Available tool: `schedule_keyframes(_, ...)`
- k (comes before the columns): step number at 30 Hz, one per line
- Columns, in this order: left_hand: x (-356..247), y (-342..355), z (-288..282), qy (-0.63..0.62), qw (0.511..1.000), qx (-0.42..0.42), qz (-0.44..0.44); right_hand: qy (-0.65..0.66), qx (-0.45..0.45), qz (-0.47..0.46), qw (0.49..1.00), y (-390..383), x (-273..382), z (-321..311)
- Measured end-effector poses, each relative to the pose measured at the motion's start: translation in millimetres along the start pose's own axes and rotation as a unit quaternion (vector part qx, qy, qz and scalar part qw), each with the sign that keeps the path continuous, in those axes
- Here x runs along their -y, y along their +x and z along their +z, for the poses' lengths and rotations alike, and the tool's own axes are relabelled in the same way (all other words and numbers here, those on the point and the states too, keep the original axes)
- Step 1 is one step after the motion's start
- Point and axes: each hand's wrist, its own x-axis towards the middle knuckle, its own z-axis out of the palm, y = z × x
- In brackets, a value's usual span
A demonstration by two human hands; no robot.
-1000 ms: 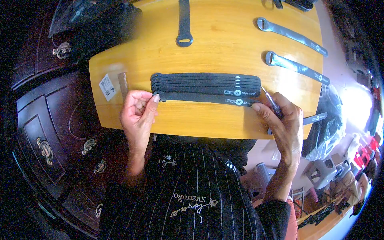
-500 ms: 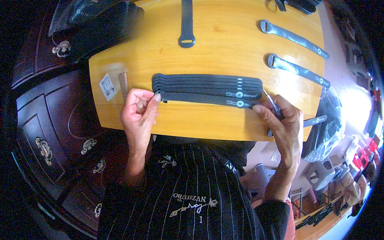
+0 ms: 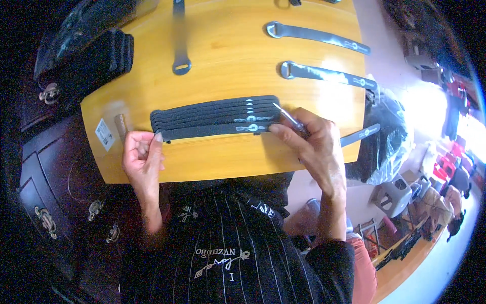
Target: The person is using a small pointed tool to clear or widen holes in black leather straps at a workshop table.
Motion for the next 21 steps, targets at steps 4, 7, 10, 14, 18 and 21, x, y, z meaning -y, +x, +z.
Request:
schedule_keyframes(4, 4.2, 2.6, 1.8, 0.017, 1.000, -0.001, 0.024, -0.011, -0.005, 0.005, 1.000, -0.5, 3.1, -3.5)
schedule_keyframes(7, 1.8, 1.7, 2.6, 0.028, 0.999, -0.004, 0.020, -0.032, -0.041, -0.053, 0.997, 0.7, 0.8, 0.4)
schedule_keyframes(10, -0.3, 1.3, 2.9, 0.018, 1.000, -0.004, 0.006, -0.052, -0.031, -0.047, 0.997, 2.3, 3.0, -2.0)
schedule_keyframes(14, -4.4, 0.7, 3.5, 0.021, 1.000, -0.007, -0.004, -0.060, -0.034, -0.046, 0.997, 3.1, 4.4, -0.8)
schedule_keyframes(18, -3.3, 1.7, 3.2, 0.033, 0.999, -0.006, 0.002, -0.062, -0.040, -0.041, 0.996, 3.0, 5.0, -0.8)
schedule_keyframes(21, -6.6, 1.0, 3.3, 0.029, 1.000, -0.002, 0.001, -0.068, -0.042, -0.046, 0.996, 3.7, 6.8, -0.2)
